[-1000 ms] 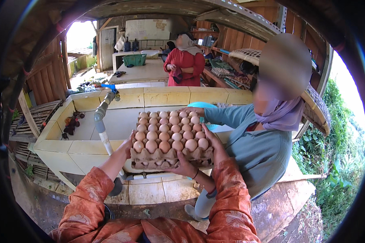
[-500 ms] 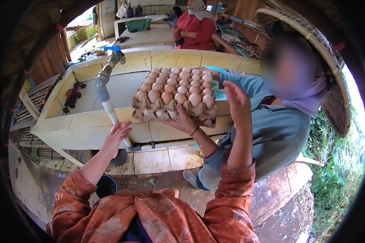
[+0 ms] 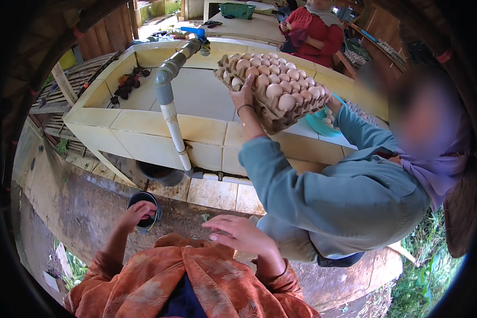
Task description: The person washes eggs one by one under running water using a sponge, then places them into an egg tray. The person also fills a bucket with water and moves a crate of eggs to the counter.
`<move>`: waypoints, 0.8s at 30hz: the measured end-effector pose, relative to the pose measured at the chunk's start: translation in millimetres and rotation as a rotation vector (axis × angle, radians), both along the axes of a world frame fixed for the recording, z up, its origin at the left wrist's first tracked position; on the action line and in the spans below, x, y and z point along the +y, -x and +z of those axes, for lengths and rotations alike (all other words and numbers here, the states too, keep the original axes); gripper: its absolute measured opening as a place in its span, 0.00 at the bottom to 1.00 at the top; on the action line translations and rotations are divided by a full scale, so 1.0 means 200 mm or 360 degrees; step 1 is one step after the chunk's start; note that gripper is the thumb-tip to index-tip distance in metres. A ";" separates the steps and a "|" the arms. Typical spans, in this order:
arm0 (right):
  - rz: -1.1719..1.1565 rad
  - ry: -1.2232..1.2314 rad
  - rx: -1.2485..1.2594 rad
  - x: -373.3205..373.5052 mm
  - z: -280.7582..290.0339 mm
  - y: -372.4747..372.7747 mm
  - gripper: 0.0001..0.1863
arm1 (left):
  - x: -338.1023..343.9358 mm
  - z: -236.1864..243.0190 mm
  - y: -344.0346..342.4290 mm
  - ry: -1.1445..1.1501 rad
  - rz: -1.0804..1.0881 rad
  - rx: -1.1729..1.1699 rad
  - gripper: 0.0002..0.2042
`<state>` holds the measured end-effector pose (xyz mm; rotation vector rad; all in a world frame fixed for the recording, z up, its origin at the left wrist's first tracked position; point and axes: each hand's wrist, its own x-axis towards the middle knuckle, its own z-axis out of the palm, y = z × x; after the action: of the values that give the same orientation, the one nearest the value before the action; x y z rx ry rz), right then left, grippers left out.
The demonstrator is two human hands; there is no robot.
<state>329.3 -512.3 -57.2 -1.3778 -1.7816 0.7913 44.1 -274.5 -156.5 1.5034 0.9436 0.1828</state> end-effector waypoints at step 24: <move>0.0060 0.0498 -0.0315 0.55 -0.46 0.41 0.16 | 0.25 -0.50 0.78 -0.0256 0.0051 0.0172 0.14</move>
<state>246.7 -401.6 -149.0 -1.6784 -1.8968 1.0176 -112.7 -224.6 -256.6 1.6599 1.0601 0.2060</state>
